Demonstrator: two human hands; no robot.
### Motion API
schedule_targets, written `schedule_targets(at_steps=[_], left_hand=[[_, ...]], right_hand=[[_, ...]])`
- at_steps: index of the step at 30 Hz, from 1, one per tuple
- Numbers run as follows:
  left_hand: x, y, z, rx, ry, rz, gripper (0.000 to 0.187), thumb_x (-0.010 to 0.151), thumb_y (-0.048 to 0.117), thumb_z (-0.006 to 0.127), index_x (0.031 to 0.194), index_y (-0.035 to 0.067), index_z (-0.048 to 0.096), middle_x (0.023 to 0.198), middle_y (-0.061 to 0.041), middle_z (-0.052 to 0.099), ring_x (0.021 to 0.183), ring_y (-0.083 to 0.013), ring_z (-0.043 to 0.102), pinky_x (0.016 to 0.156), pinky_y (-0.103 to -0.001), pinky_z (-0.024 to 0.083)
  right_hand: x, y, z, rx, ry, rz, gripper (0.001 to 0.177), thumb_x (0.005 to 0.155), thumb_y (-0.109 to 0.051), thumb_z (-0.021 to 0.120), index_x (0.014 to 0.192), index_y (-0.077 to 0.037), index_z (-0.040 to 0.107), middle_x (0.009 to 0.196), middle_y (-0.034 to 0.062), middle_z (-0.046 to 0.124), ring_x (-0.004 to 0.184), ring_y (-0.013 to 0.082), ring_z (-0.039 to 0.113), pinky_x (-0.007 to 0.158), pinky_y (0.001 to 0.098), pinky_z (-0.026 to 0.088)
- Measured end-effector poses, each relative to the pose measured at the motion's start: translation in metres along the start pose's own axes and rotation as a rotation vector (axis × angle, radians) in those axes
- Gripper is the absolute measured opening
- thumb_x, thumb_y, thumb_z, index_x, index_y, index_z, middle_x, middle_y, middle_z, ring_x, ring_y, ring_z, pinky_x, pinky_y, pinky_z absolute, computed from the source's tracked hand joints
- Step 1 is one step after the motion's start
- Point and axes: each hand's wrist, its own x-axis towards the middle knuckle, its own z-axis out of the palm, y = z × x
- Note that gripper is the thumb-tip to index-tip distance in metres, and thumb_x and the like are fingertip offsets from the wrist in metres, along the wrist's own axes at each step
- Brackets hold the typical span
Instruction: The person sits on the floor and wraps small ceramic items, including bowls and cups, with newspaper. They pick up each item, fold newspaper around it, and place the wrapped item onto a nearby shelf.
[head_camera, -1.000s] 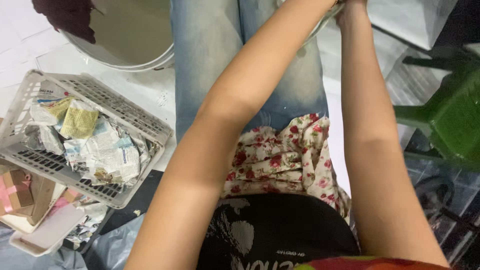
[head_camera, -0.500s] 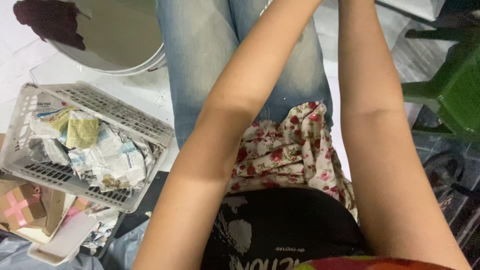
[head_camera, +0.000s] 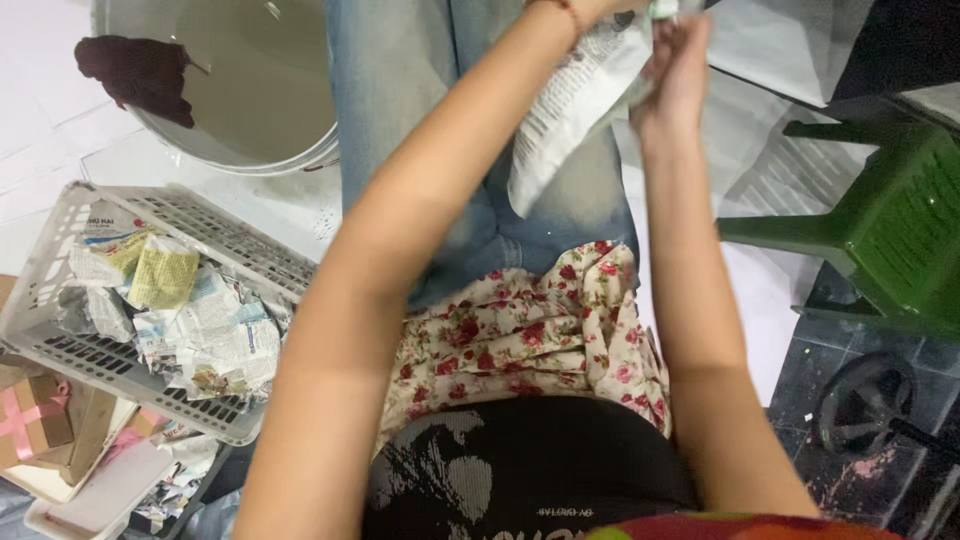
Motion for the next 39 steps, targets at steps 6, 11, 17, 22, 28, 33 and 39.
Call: schedule_targets(at_steps=[6,11,17,22,28,33,39], left_hand=[[-0.008,0.013,-0.014,-0.441,0.13,0.062,0.036,0.106,0.024,0.067,0.093,-0.009,0.071,0.08,-0.008,0.061,0.071,-0.0182,0.054,0.066,-0.038,0.047],[-0.042,0.02,-0.026,-0.983,0.378,0.243,0.032,0.111,0.02,0.065,0.1,-0.01,0.067,0.088,-0.008,0.058,0.08,-0.0173,0.052,0.074,-0.036,0.044],[-0.069,0.004,-0.072,-1.235,0.187,0.381,0.023,0.105,0.015,0.065,0.124,0.001,0.066,0.117,-0.007,0.069,0.11,-0.0157,0.064,0.1,-0.032,0.049],[-0.072,-0.002,-0.118,-0.98,0.005,0.272,0.037,0.1,0.022,0.07,0.13,0.002,0.063,0.119,-0.006,0.069,0.109,-0.0151,0.065,0.097,-0.032,0.053],[-0.123,0.01,-0.179,-0.915,-0.121,0.058,0.071,0.097,0.043,0.071,0.147,-0.004,0.051,0.135,-0.007,0.064,0.124,-0.0141,0.061,0.106,-0.032,0.051],[-0.188,0.007,-0.173,-0.395,0.055,-0.211,0.082,0.089,0.042,0.079,0.145,-0.003,0.039,0.131,-0.009,0.065,0.118,-0.0153,0.066,0.101,-0.029,0.053],[-0.207,0.003,-0.144,-0.645,-0.002,-0.114,0.061,0.092,0.035,0.075,0.137,-0.003,0.058,0.124,-0.008,0.07,0.108,-0.0152,0.066,0.094,-0.031,0.055]], right_hand=[[-0.151,-0.044,0.07,-0.207,0.113,-0.582,0.038,0.107,-0.031,0.055,0.123,0.003,0.055,0.108,0.0171,0.067,0.1,0.0289,0.068,0.098,0.044,0.055],[-0.205,-0.097,0.115,-0.366,-0.154,-0.599,0.049,0.104,-0.029,0.055,0.141,0.002,0.047,0.131,0.0175,0.063,0.122,0.0307,0.068,0.113,0.0485,0.058],[-0.187,-0.07,0.127,-0.505,-0.297,-0.075,0.031,0.105,-0.016,0.051,0.128,0.003,0.057,0.124,0.0126,0.066,0.117,0.0213,0.066,0.109,0.0367,0.054],[-0.173,-0.059,0.11,-0.914,-0.303,-0.084,0.023,0.107,-0.011,0.05,0.109,0.006,0.065,0.11,0.0135,0.068,0.103,0.0164,0.059,0.098,0.0273,0.047],[-0.168,-0.046,0.104,-1.098,-0.379,-0.342,0.021,0.101,-0.012,0.055,0.104,0.005,0.067,0.151,0.0175,0.049,0.139,0.0301,0.041,0.117,0.0371,0.029],[-0.163,-0.042,0.098,-1.133,-0.35,-0.321,0.019,0.101,-0.017,0.061,0.102,-0.001,0.07,0.158,0.0163,0.043,0.149,0.0359,0.035,0.124,0.0443,0.026],[-0.159,-0.042,0.098,-1.183,-0.352,-0.334,0.016,0.097,-0.018,0.069,0.097,-0.002,0.072,0.158,0.0175,0.043,0.147,0.0359,0.033,0.121,0.0453,0.027]])
